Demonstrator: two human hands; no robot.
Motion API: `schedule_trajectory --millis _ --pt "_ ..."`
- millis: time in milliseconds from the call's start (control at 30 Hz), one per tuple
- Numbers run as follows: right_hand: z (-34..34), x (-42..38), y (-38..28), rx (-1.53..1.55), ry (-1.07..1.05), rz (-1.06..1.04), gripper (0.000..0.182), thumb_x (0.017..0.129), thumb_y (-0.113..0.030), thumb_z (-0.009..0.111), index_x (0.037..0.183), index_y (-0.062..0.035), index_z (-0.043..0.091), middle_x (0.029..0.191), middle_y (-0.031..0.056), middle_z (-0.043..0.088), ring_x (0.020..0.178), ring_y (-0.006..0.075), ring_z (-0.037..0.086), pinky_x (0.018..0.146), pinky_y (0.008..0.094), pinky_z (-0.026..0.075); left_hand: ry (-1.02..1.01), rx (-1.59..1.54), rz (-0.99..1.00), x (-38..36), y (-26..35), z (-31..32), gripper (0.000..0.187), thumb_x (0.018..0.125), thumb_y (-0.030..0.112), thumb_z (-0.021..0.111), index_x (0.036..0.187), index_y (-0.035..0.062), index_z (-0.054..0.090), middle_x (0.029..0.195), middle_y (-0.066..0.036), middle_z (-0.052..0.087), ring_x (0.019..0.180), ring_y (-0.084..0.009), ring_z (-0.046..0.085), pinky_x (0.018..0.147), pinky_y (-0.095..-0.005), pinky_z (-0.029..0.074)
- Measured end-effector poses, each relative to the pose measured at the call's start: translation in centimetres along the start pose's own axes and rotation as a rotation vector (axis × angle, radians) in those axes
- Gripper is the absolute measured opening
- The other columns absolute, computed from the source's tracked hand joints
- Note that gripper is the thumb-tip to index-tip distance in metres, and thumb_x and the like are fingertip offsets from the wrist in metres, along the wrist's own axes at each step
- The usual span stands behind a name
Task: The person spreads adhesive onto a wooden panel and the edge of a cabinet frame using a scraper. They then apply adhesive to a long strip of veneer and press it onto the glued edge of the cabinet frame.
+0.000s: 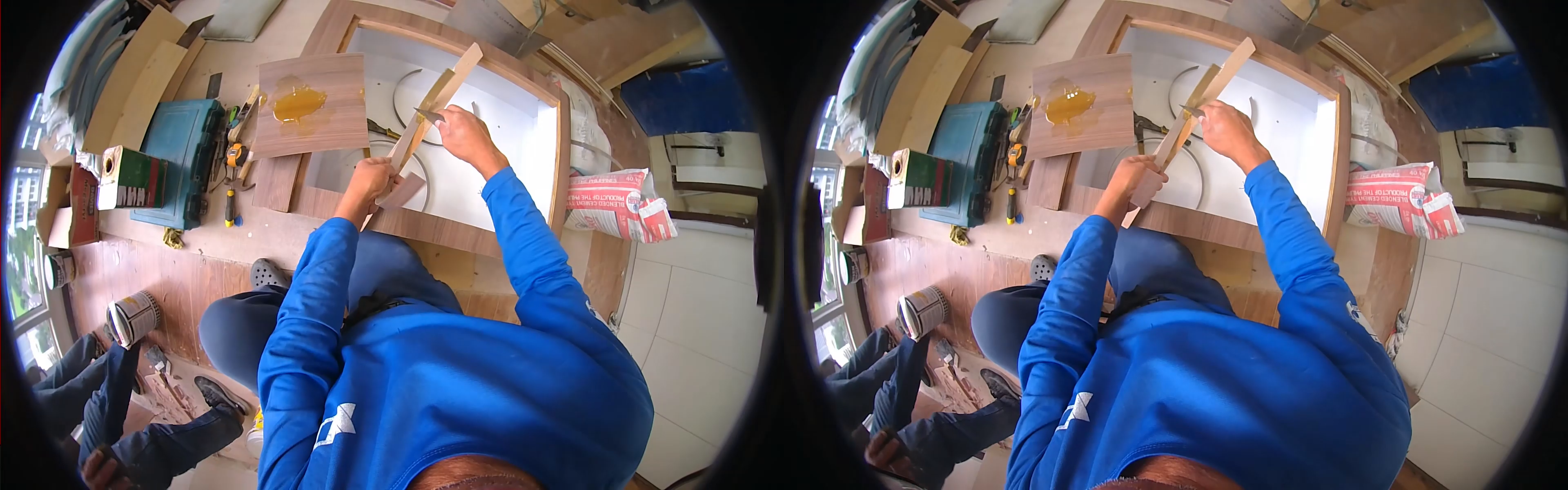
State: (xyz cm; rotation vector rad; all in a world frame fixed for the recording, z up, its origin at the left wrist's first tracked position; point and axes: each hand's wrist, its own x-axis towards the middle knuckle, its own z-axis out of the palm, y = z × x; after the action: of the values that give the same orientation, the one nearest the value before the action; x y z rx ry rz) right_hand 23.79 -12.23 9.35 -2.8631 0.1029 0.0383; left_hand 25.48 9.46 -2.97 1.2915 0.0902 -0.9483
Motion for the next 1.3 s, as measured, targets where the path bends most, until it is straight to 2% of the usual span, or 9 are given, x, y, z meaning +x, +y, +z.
schedule_trajectory --millis 467,533,600,733,800,967,1167,1267,1300 --pt "2.9 -3.5 -2.2 -0.102 -0.103 -0.317 0.018 0.091 -0.011 0.055 0.098 -0.0062 0.071 0.099 0.0113 0.067 0.095 0.0328 0.066 0.076 0.048 0.055 0.04 0.021 -0.03 -1.0 1.4 0.5 0.038 0.091 0.007 0.059 0.127 -0.0043 0.061 0.077 -0.012 0.072 0.054 -0.0158 0.061 0.044 -0.0288 0.047" --pt "1.4 -2.3 -1.4 -0.165 -0.082 -0.277 0.017 0.092 -0.013 0.055 0.095 -0.006 0.07 0.097 0.0123 0.067 0.092 0.0339 0.066 0.076 0.0487 0.054 0.04 0.007 -0.035 -0.1 0.6 0.2 0.037 0.092 0.008 0.06 0.126 -0.0032 0.061 0.077 -0.012 0.072 0.054 -0.0164 0.062 0.044 -0.0292 0.048" --pt "-0.6 -0.2 -0.5 -0.085 0.158 -0.176 0.017 0.093 -0.014 0.055 0.092 -0.0056 0.07 0.096 0.014 0.067 0.089 0.0358 0.067 0.076 0.0504 0.054 0.033 0.158 -0.031 0.4 0.3 -0.1 0.034 0.094 0.01 0.059 0.126 -0.0016 0.063 0.077 -0.012 0.072 0.056 -0.0179 0.063 0.046 -0.0308 0.049" --pt "0.0 2.4 1.9 -0.17 0.071 -0.156 0.019 0.092 -0.013 0.053 0.092 -0.0045 0.07 0.099 0.0164 0.068 0.091 0.0379 0.068 0.08 0.0513 0.054 0.049 0.163 -0.021 0.3 0.4 0.4 0.034 0.096 0.012 0.058 0.127 -0.0006 0.062 0.077 -0.011 0.072 0.058 -0.0174 0.064 0.047 -0.0331 0.05" --pt "0.6 3.4 2.2 -0.231 0.077 -0.141 0.02 0.093 -0.012 0.052 0.092 -0.004 0.07 0.099 0.0166 0.068 0.092 0.0381 0.068 0.08 0.0511 0.054 0.023 -0.095 0.144 -0.9 0.2 0.5 0.027 0.083 0.003 0.056 0.102 -0.0065 0.073 0.075 -0.011 0.071 0.057 -0.0173 0.063 0.051 -0.0344 0.051" --pt "1.4 3.1 1.7 -0.271 -0.035 -0.093 0.023 0.095 -0.015 0.053 0.104 -0.0042 0.072 0.103 0.0154 0.069 0.095 0.0382 0.067 0.083 0.0497 0.054 0.091 0.026 0.016 -2.6 2.9 1.3 0.027 0.085 0.002 0.054 0.105 -0.0074 0.07 0.074 -0.012 0.071 0.054 -0.0172 0.062 0.049 -0.0321 0.051" --pt "2.3 0.5 -0.6 -0.176 -0.047 -0.219 0.019 0.09 -0.011 0.052 0.09 -0.0029 0.07 0.095 0.0167 0.068 0.087 0.0381 0.068 0.075 0.0496 0.056 0.091 0.041 0.027 -1.7 2.2 1.1 0.026 0.086 0.002 0.054 0.105 -0.0073 0.069 0.073 -0.013 0.07 0.052 -0.0174 0.061 0.048 -0.0318 0.05" --pt "1.9 -0.9 -2.2 -0.256 -0.144 -0.186 0.022 0.093 -0.012 0.054 0.1 -0.0021 0.072 0.096 0.0151 0.067 0.089 0.0363 0.068 0.08 0.048 0.055 0.099 -0.015 0.013 -1.9 2.2 1.2 0.025 0.086 0.002 0.055 0.105 -0.0066 0.068 0.073 -0.014 0.069 0.054 -0.0178 0.062 0.049 -0.0325 0.051" --pt "2.5 -1.4 -2.2 -0.167 -0.085 -0.237 0.017 0.089 -0.011 0.054 0.088 -0.0026 0.069 0.092 0.0165 0.067 0.085 0.0378 0.068 0.076 0.0506 0.055 0.112 -0.04 0.014 -2.0 2.3 1.3 0.023 0.087 0.002 0.056 0.104 -0.0065 0.068 0.075 -0.014 0.069 0.055 -0.0181 0.063 0.051 -0.0327 0.052"
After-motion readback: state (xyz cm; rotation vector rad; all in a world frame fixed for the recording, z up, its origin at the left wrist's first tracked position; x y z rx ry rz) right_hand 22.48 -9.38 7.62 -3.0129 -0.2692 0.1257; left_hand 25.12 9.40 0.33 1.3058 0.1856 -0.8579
